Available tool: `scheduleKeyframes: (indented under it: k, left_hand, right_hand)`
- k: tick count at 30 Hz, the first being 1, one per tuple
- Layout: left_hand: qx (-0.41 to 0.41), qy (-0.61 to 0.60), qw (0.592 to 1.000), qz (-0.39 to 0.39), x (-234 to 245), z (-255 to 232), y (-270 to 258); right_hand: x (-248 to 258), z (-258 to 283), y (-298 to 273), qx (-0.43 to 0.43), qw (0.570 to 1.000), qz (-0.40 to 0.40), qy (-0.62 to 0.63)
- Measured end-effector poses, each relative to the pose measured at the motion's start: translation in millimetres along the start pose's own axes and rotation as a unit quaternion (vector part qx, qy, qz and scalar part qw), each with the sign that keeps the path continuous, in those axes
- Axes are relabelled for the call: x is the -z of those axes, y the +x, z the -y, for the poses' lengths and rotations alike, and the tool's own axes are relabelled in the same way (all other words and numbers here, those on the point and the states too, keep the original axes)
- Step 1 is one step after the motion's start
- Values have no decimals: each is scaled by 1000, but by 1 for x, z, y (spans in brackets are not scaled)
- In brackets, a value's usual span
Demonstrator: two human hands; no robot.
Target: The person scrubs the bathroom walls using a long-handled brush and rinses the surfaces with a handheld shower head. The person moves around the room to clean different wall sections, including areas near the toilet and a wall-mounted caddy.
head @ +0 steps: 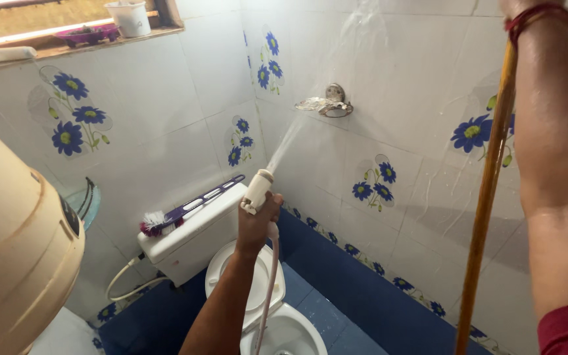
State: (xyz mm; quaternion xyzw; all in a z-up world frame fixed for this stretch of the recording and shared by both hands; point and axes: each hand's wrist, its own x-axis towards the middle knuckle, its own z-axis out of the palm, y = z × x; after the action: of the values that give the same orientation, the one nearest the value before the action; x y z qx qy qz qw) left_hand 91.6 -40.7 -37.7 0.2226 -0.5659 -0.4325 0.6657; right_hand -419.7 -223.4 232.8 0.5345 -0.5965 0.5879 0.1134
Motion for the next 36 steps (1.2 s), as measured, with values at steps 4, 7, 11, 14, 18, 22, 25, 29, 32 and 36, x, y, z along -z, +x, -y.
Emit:
scheduleKeyframes:
  k: [4,7,11,14,18,22,25,29,32,36]
  left_hand:
    - [33,15,999,6,1,3,-10]
    - [19,-12,1000,-2,-1,1,-14]
    - [-11,12,1000,20,0,-11,-17]
    - [-18,-14,999,40,1,-18,-18]
    - [-7,-10,998,57,-8,-20,-12]
    - [-3,11,998,60,-6,-17,-19]
    - [0,7,998,66,-6,-13,-17]
    - [-34,-40,995,79,-12,-9,-13]
    - [-75,-85,987,116,-19,-14,-19]
    - [-114,-123,974,150,-18,-31,-29]
  right_hand:
    - [-4,27,-4,-21,1000,5,15]
    - [-10,37,-23,-29,999,-7,35]
    - [-24,40,-53,-23,994,-60,84]
    - [-26,35,-54,33,995,-92,20]
    - [-15,23,-21,44,989,-89,-105]
    - [7,16,12,76,980,-125,-136]
    - [54,4,20,21,994,-69,-85]
    - [94,-11,-22,-42,998,-49,12]
    - [117,-8,-55,-6,994,-98,41]
    - [117,11,-77,-67,980,-144,117]
